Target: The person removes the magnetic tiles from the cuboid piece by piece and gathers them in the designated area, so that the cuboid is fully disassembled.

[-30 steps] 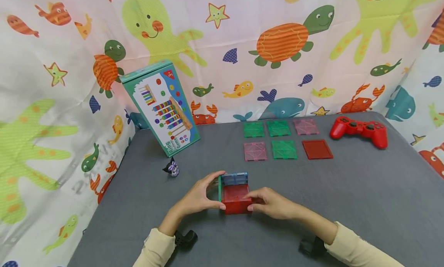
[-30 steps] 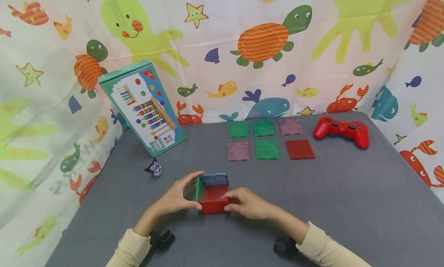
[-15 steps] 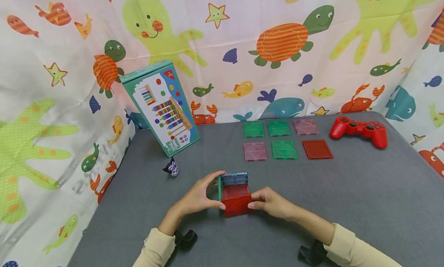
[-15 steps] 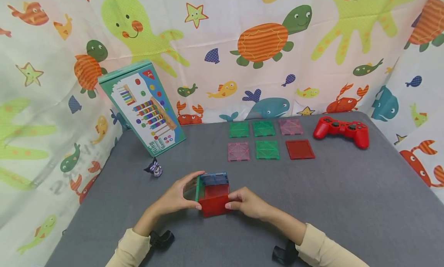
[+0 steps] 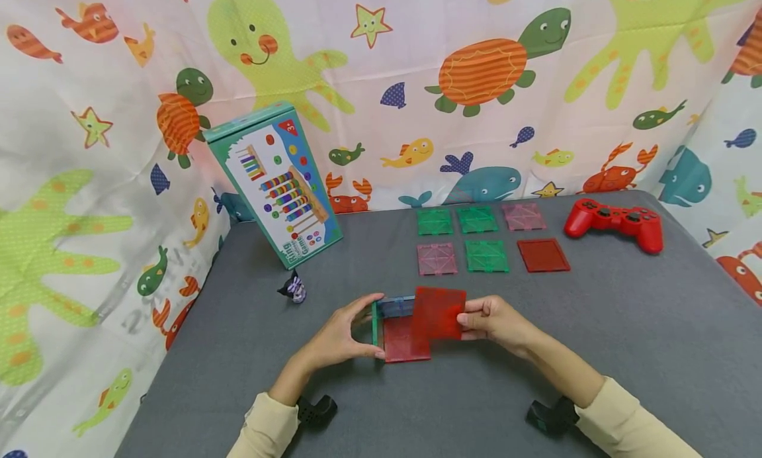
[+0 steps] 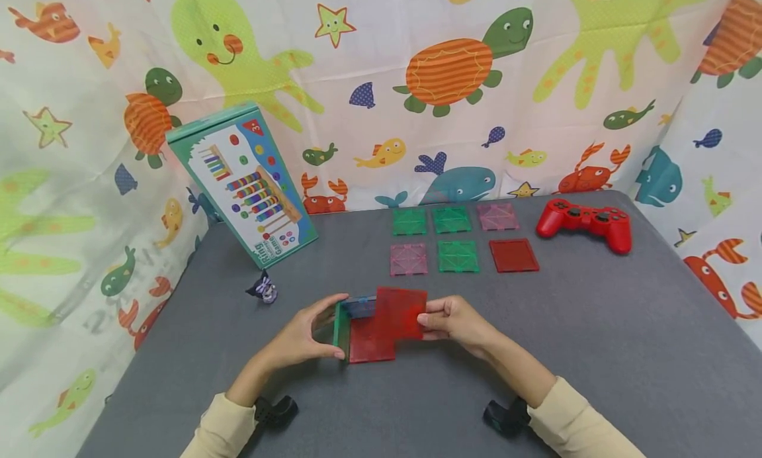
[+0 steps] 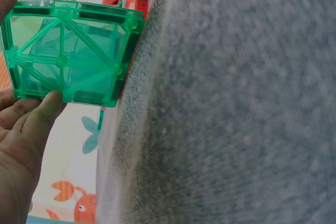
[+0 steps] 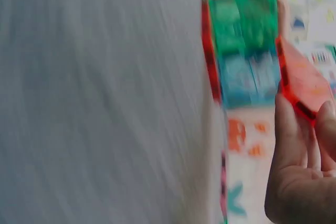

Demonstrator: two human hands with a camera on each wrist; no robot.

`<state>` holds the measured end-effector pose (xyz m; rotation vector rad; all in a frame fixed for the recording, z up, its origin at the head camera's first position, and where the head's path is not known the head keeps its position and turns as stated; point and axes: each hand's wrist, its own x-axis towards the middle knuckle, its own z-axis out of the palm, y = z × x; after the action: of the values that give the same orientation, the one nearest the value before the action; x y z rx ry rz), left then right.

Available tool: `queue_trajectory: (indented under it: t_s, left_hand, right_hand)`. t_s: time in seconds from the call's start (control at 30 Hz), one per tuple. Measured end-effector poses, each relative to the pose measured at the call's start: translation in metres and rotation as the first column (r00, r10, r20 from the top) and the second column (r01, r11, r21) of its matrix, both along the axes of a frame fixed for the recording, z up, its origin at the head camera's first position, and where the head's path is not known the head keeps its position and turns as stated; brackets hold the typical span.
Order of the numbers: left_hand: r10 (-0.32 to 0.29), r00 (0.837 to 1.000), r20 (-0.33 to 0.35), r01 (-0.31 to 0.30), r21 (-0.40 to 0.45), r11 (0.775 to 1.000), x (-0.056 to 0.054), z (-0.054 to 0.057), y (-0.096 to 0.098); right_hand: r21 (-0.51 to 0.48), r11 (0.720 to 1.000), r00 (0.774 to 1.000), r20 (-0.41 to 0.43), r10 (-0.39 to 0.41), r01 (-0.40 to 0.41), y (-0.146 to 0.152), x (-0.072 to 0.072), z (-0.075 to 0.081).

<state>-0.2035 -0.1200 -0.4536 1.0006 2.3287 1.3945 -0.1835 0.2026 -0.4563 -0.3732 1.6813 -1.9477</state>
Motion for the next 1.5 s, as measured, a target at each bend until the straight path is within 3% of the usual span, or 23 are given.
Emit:
queue_trajectory:
  t_s: [0.13,0.23,0.4,0.57,0.67,0.8,0.87,1.0,1.07,1.2,1.4,1.5]
  left_hand:
    - [0.018,1.0,-0.012,-0.018,-0.012,1.0,0.004,0.003,-0.004]
    - [0.012,1.0,0.006,-0.012,-0.024,1.0,0.009,0.006,-0.006]
    - [-0.047,0.997,0.062,0.048,-0.022,0.999,0.019,0.009,-0.004]
    - [-0.079,0.995,0.063,0.081,-0.02,0.997,0.028,0.011,0.002]
    - [-0.091,0.995,0.047,0.092,-0.019,0.996,0.036,0.02,0.007]
    - [-0.108,0.994,-0.001,0.108,-0.028,0.994,0.043,0.034,0.015]
    - [-0.102,0.995,-0.024,0.101,-0.043,0.994,0.043,0.029,0.017]
    - [-0.089,0.995,-0.041,0.087,-0.063,0.994,0.039,0.011,0.018]
    - [-0.1,0.994,-0.043,0.097,-0.058,0.994,0.038,0.008,0.019]
    - [-0.108,0.993,-0.043,0.105,-0.072,0.992,0.04,0.009,0.024]
    - [-0.103,0.993,-0.058,0.098,-0.079,0.992,0.043,0.01,0.03]
    - [-0.097,0.994,-0.057,0.092,-0.074,0.993,0.044,0.009,0.031]
  right_hand:
    - [-0.059,0.996,0.998,0.03,-0.062,0.064,0.02,-0.012,0.006]
    - [-0.031,0.995,0.993,0.068,-0.093,0.096,0.029,-0.021,0.007]
    - [0.068,0.997,0.994,0.105,-0.043,0.036,0.03,-0.032,0.001]
    - [0.099,0.995,0.993,0.113,0.023,-0.035,0.023,-0.04,-0.008]
    - [0.115,0.993,0.992,0.122,0.024,-0.038,0.017,-0.044,-0.01]
    - [0.191,0.981,0.989,0.141,-0.045,0.017,0.012,-0.045,-0.01]
    - [0.232,0.972,0.988,0.136,-0.076,0.043,0.011,-0.045,-0.01]
    - [0.274,0.958,0.987,0.11,-0.115,0.081,0.01,-0.043,-0.012]
    - [0.293,0.95,0.987,0.086,-0.137,0.106,0.009,-0.042,-0.011]
    - [0.37,0.914,0.983,0.01,-0.181,0.164,0.006,-0.042,-0.008]
    - [0.531,0.807,0.966,-0.113,-0.234,0.258,0.004,-0.041,-0.005]
    - [0.567,0.775,0.96,-0.157,-0.23,0.279,0.004,-0.038,-0.002]
